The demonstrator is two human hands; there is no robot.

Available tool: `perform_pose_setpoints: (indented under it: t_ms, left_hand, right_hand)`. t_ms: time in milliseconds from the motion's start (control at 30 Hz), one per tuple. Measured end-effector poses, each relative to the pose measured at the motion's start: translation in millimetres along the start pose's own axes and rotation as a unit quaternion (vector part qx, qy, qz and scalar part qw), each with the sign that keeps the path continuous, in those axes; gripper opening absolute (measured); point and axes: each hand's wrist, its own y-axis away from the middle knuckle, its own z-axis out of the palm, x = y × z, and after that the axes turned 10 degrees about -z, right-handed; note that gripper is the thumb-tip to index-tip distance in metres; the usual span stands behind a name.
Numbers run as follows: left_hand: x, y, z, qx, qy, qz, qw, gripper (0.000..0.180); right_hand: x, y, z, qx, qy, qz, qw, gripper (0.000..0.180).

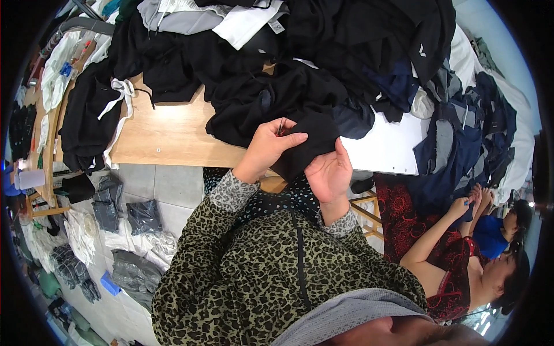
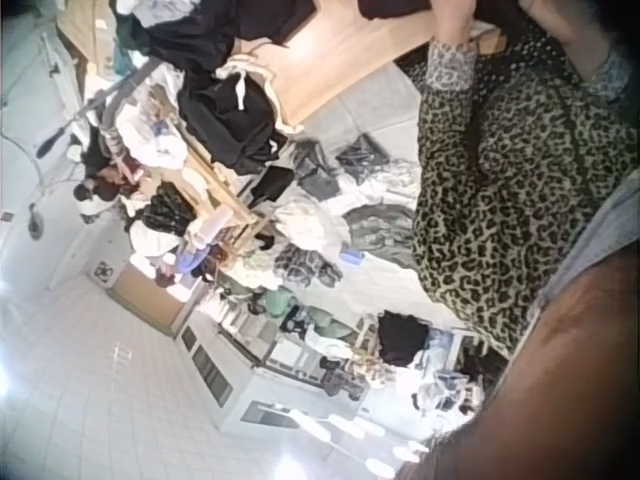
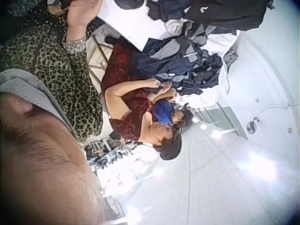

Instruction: Trimming excess threads from black garments using small thread snips.

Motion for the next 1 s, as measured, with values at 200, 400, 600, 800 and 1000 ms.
perform_pose_setpoints:
  t_ms: [200,400,600,800,1000]
  left_hand:
    - [5.5,4.0,2.1,0.001,0.019,-0.021,1.000,0.016]
    - [-2.9,1.8,0.5,0.004,-0.003,-0.009,1.000,0.017]
    - [-6.7,-0.2,-1.6,0.007,-0.012,0.007,1.000,0.020]
    - [-6.2,-0.4,-1.8,-0.001,-0.026,0.023,0.999,0.020]
    - [-15.3,-6.7,-27.8,0.210,-0.116,0.198,0.950,0.020]
  right_hand:
    - [-0.4,0.2,-2.3,-0.005,0.000,-0.002,1.000,0.045]
    - [-0.1,2.2,-4.6,0.024,0.000,-0.016,1.000,0.044]
    - [0.3,2.8,-3.2,0.046,0.026,-0.019,0.998,0.044]
    - [0.5,1.7,-4.1,0.054,0.030,-0.031,0.998,0.043]
    - [-37.5,8.0,-26.0,0.051,0.320,-0.195,0.926,0.026]
